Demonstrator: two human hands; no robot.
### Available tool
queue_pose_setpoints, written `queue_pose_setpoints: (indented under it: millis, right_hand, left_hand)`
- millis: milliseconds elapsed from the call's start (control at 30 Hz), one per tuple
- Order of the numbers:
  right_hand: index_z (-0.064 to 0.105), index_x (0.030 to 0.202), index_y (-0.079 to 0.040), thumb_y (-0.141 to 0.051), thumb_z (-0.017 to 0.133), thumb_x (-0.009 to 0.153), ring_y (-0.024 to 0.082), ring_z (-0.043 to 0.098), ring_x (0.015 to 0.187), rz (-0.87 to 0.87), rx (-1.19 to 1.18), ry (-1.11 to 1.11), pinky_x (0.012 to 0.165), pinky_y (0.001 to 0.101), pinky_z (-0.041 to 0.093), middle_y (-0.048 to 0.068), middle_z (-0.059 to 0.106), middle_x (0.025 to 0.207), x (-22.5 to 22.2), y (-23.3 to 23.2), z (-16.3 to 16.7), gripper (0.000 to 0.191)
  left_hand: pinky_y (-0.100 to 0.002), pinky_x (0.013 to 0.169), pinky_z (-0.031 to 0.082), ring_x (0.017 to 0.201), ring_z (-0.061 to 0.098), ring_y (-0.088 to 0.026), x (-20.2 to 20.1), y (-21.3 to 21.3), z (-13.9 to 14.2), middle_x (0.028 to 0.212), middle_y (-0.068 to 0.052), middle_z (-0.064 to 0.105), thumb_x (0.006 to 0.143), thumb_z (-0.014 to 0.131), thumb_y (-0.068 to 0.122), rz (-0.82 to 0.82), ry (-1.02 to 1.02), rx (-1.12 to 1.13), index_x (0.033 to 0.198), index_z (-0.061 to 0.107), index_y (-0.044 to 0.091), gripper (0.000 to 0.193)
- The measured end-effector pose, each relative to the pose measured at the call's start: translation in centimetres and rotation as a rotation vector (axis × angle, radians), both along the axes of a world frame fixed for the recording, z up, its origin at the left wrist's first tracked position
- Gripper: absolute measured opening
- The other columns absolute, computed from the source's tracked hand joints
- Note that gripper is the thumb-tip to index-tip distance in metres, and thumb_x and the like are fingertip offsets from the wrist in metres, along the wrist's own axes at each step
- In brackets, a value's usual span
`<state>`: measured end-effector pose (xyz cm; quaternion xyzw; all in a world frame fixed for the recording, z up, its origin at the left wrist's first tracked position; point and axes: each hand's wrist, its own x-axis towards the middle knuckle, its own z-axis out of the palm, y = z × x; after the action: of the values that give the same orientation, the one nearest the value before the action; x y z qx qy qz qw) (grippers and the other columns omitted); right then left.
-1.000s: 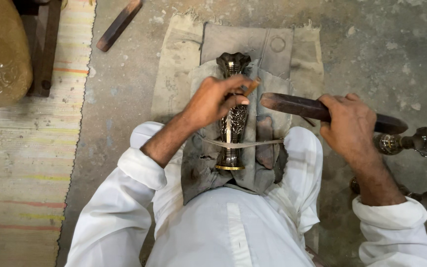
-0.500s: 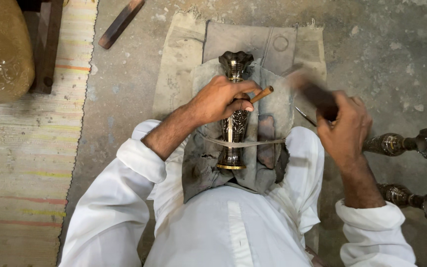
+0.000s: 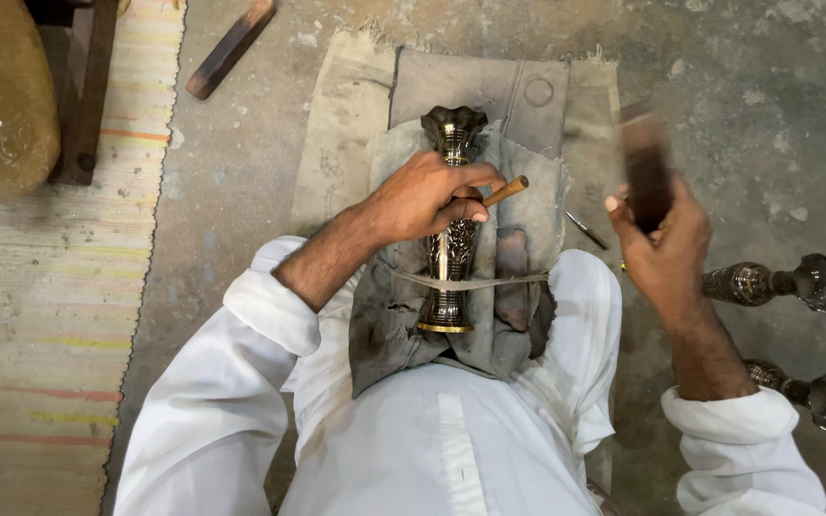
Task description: The person sits cross-legged on the floor with a brass vase held upright on their lap by a strap. They hold a small chisel against the vase surface and strike it with a wooden mallet, working the chisel around the vase to carve decorative patterns into the metal.
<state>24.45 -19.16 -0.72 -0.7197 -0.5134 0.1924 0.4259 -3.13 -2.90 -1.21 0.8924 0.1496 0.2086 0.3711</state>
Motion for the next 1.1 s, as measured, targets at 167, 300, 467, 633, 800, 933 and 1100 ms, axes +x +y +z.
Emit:
queue_pose_setpoints:
  millis: [167, 300, 467, 633, 800, 933, 1100]
  right_hand:
    - [0.064, 0.112, -0.005, -0.013, 0.08, 0.09, 0.028, 0.062, 0.086, 0.014, -0.009, -0.321, 0.077, 0.043, 0.048, 0.011, 0.068, 0.095, 0.1, -0.3, -0.5, 0.028]
    - [0.067, 0.109, -0.003, -0.01, 0.078, 0.092, 0.027, 0.062, 0.092, 0.115, 0.062, -0.638, 0.086, 0.0426, 0.048, 0.012, 0.068, 0.093, 0.8, -0.5, -1.0, 0.022]
    - [0.065, 0.111, -0.004, -0.02, 0.082, 0.1, 0.025, 0.061, 0.083, 0.03, 0.0, -0.408, 0.077, 0.0412, 0.045, 0.011, 0.064, 0.095, 1.0, -0.6, -1.6, 0.027]
    - [0.065, 0.111, -0.002, -0.014, 0.081, 0.092, 0.027, 0.061, 0.088, 0.057, 0.037, -0.53, 0.078, 0.0433, 0.046, 0.01, 0.064, 0.091, 0.6, -0.7, -1.2, 0.027]
    - [0.066, 0.108, -0.002, -0.005, 0.078, 0.085, 0.029, 0.062, 0.084, 0.139, 0.084, -0.648, 0.08, 0.0435, 0.048, 0.011, 0.07, 0.092, 0.1, -0.9, -0.1, 0.026]
    - [0.063, 0.114, -0.006, -0.012, 0.079, 0.09, 0.025, 0.065, 0.084, 0.021, 0.028, -0.252, 0.075, 0.0387, 0.051, 0.006, 0.07, 0.097, -0.5, -0.8, 0.4, 0.03]
    - [0.062, 0.114, -0.003, -0.012, 0.083, 0.093, 0.023, 0.067, 0.082, -0.058, -0.021, -0.188, 0.074, 0.0377, 0.051, 0.009, 0.068, 0.096, -0.6, -1.1, 0.7, 0.031]
  left_hand:
    - [-0.043, 0.062, 0.054, 0.069, 0.076, -0.025, -0.1, 0.1, 0.2, 0.079, -0.008, 0.077, 0.09, 0.077, 0.025, -0.027, 0.012, 0.012, 0.117, 0.067, 0.008, 0.034]
    - [-0.043, 0.064, 0.055, 0.073, 0.077, -0.025, -0.1, 0.2, 0.2, 0.083, -0.007, 0.078, 0.09, 0.076, 0.026, -0.017, 0.021, -0.006, 0.118, 0.066, 0.008, 0.035]
    - [-0.045, 0.069, 0.055, 0.08, 0.077, -0.028, -0.1, 0.1, 0.3, 0.089, -0.009, 0.079, 0.089, 0.076, 0.029, -0.04, -0.006, 0.04, 0.12, 0.067, 0.008, 0.038]
    - [-0.045, 0.071, 0.056, 0.079, 0.076, -0.029, -0.2, 0.2, 0.6, 0.089, -0.009, 0.079, 0.089, 0.075, 0.029, -0.044, 0.003, 0.038, 0.121, 0.068, 0.009, 0.039]
    - [-0.044, 0.071, 0.056, 0.075, 0.077, -0.025, -0.1, 0.2, 0.5, 0.086, -0.007, 0.078, 0.089, 0.073, 0.031, -0.045, 0.083, 0.033, 0.123, 0.067, 0.01, 0.04]
    - [-0.045, 0.067, 0.054, 0.075, 0.077, -0.025, -0.1, 0.4, 0.4, 0.088, -0.007, 0.079, 0.09, 0.072, 0.031, -0.05, 0.078, 0.005, 0.123, 0.067, 0.01, 0.039]
    - [-0.044, 0.068, 0.055, 0.074, 0.076, -0.027, -0.1, 0.5, 0.3, 0.088, -0.007, 0.078, 0.091, 0.073, 0.029, -0.071, 0.047, 0.034, 0.122, 0.067, 0.01, 0.037]
